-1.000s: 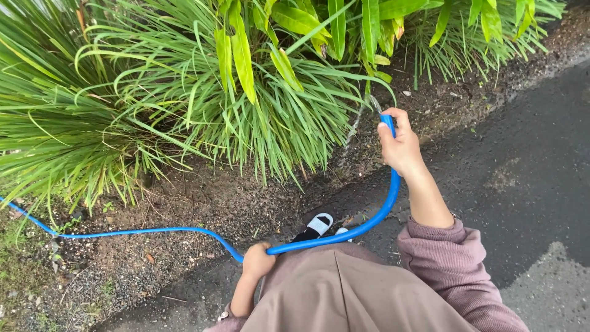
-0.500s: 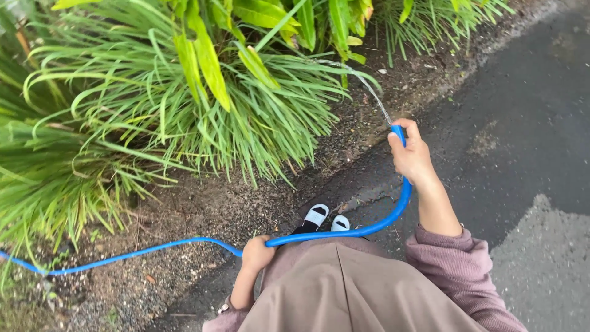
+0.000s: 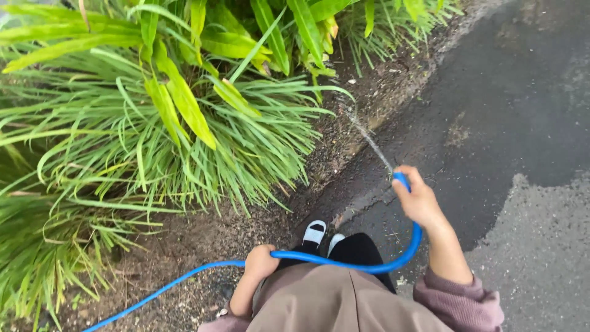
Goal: Watering various plants in a garden bed using a blue garden hose while walking along a path.
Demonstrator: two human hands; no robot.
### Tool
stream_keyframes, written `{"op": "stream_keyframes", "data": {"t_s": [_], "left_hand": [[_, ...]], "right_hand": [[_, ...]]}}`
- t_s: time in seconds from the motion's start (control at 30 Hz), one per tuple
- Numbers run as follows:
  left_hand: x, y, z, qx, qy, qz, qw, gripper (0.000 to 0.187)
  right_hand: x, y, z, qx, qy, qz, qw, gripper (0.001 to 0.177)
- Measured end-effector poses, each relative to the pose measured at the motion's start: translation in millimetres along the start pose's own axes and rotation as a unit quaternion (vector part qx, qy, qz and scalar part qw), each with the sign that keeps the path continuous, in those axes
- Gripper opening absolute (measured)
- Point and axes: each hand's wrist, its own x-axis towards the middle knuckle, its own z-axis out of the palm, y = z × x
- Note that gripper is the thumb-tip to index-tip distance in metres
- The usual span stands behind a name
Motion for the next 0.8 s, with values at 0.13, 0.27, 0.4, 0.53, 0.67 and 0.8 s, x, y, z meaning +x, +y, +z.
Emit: {"op": "stream_keyframes", "data": {"t_s": [0.13, 0.27, 0.4, 0.53, 0.67, 0.8], "left_hand": [[3, -8, -3, 0.036, -0.011, 0.03, 0.999, 0.031], [-7, 1, -19, 0.039, -0.028, 0.037, 0.998, 0.031], [-25, -20, -5, 0.052, -0.003, 0.051, 0.997, 0.047], [-67, -57, 13, 0.082, 0.006, 0.083, 0.993, 0.04], [-124, -94, 28, 0.09, 0.0, 0.068, 0.994, 0.051], [-174, -132, 41, 0.119, -0.009, 0.078, 0.99, 0.056]], "right_hand": [[-37, 23, -1, 0.067, -0.018, 0.01, 0.998, 0.026], [-67, 43, -1, 0.063, 0.046, 0.045, 0.996, 0.024], [-122, 41, 13, 0.072, 0.015, 0.027, 0.997, 0.03], [-180, 73, 52, 0.062, 0.025, 0.002, 0.998, 0.029], [-236, 124, 86, 0.076, 0.077, 0.017, 0.994, 0.035], [-290, 189, 117, 0.127, 0.213, 0.028, 0.968, 0.029]]}}
